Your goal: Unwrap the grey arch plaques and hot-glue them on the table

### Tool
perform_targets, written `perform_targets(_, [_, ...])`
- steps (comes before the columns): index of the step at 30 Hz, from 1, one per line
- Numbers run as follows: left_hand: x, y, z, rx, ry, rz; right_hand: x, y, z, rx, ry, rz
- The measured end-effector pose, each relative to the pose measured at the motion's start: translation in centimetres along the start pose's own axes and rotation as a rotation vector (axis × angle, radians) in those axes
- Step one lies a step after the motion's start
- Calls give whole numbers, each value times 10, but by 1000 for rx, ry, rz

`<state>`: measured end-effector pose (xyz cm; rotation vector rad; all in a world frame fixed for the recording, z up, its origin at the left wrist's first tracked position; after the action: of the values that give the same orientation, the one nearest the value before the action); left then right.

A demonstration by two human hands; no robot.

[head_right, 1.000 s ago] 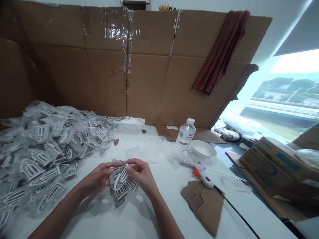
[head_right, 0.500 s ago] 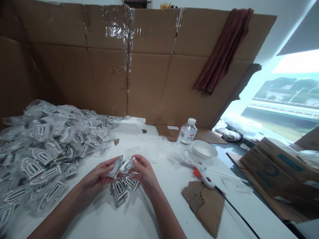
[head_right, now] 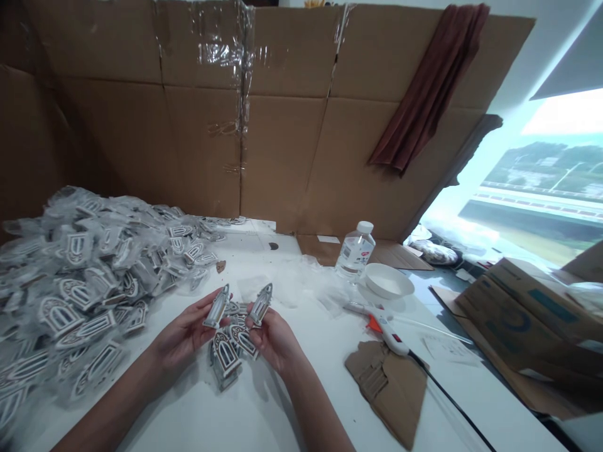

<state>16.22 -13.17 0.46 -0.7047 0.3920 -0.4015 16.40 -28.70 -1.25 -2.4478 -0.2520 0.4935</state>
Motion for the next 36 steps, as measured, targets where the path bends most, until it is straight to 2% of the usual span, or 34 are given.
perform_targets(7, [-3, -3, -2, -95, 17, -79, -5, -4, 2, -221, -23, -31])
perform_targets(11, [-4, -7, -3, -77, 44, -91, -9, -5, 2, -308, -32, -52])
perform_targets(14, [-2, -2, -3, -6, 27, 16, -13, -7, 0, -347, -52, -50])
perform_targets(18, [4, 11, -1, 133, -91, 200, -17, -10, -2, -421, -75, -42])
perform_targets(22, [8, 19, -1, 182, -155, 264, -18, -14, 0, -508, -101, -87])
perform_targets(27, [8, 14, -8, 83, -39, 213, -17, -17, 6, -505, -130, -142])
perform_targets(32, [9, 8, -12, -130, 44, 177, -8, -5, 12, -681, -166, 8])
perform_targets(36, [9, 8, -14, -214, 97, 139, -2, 0, 8, -691, -64, 66])
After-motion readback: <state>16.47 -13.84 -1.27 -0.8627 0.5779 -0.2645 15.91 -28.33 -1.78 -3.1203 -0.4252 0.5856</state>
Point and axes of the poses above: each hand's wrist, its own x-axis towards the middle knuckle, its own y-axis out of the back of the hand, z = x × y, the point moved 5 cm from there along x, towards the middle knuckle
